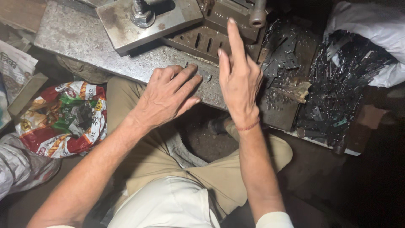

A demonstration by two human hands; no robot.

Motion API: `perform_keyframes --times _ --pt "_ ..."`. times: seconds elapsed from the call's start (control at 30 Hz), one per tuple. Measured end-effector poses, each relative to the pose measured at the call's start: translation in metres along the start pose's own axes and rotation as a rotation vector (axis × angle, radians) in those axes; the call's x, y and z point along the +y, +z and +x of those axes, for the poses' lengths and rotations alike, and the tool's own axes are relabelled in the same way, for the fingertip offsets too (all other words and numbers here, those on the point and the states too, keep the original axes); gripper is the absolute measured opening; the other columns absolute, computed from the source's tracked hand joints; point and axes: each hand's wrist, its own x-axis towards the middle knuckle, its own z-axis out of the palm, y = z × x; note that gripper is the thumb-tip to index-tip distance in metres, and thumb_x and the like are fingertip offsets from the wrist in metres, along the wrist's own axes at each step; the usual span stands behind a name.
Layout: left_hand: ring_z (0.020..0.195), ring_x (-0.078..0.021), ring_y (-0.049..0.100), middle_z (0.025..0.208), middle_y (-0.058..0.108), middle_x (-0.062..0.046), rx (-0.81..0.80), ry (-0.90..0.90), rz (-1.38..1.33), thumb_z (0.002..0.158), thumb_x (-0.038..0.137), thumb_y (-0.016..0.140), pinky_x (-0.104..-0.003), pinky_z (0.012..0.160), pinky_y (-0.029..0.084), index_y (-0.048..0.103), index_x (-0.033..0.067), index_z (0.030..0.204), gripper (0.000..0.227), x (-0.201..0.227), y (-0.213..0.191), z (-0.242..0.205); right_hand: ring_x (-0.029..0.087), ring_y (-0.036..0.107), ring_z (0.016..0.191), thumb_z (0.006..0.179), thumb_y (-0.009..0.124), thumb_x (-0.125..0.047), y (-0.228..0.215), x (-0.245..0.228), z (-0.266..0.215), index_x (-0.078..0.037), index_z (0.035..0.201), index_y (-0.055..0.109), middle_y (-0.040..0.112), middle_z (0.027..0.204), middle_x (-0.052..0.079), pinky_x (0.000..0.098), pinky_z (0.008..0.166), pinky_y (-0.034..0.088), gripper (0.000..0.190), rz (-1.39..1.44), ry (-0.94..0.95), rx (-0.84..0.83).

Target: The person sits on the floor and repeatedly places small metal pieces into a manual press machine, pulls a lever to operate the press, and then removes the processed pieces. The person handles the metal pieces one at a time throughout the clip.

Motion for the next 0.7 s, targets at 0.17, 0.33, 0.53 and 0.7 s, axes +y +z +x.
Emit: perform_keyframes --times 0.17,0.33,0.53,0.7 --pt "0.12 -0.0299 0.053 0.146 0.055 -0.012 -0.036 0.025 0.025 0.092 0.039 0.074 -0.043 0.097 0.044 0.06 0.0042 0.138 0.06 0.001 -0.001 0.0 0.033 0.077 0.097 0.111 0.064 -0.007 0.003 0.02 -0.004 -0.023 0.159 0.035 0.075 0.124 0.014 0.0412 0.078 0.061 0.058 -0.124 0.041 0.008" --pt "0.121 -0.0299 0.053 0.146 0.056 -0.013 -0.028 0.024 0.035 0.091 0.039 0.074 -0.043 0.098 0.043 0.06 0.0048 0.139 0.06 0.003 -0.003 0.004 0.036 0.073 0.084 0.111 0.066 -0.011 0.007 0.031 0.015 -0.026 0.162 0.036 0.074 0.097 0.012 0.0471 0.07 0.056 0.061 -0.218 0.086 -0.021" --pt "0.123 -0.031 0.054 0.143 0.057 -0.014 -0.061 0.043 0.109 0.091 0.038 0.075 -0.043 0.098 0.044 0.06 0.0031 0.138 0.061 0.006 -0.005 0.004 0.036 0.073 0.085 0.111 0.068 -0.011 0.009 0.023 0.018 -0.023 0.159 0.036 0.074 0.108 0.013 0.0449 0.071 0.057 0.058 -0.176 0.016 -0.043" --pt "0.124 -0.03 0.056 0.138 0.06 -0.011 -0.055 0.116 0.113 0.089 0.028 0.074 -0.042 0.098 0.048 0.063 0.0045 0.133 0.051 0.003 -0.008 0.004 0.035 0.074 0.106 0.108 0.067 -0.005 -0.012 -0.011 -0.034 -0.012 0.151 0.043 0.068 0.129 0.017 0.0384 0.086 0.062 0.05 0.024 -0.047 0.022"
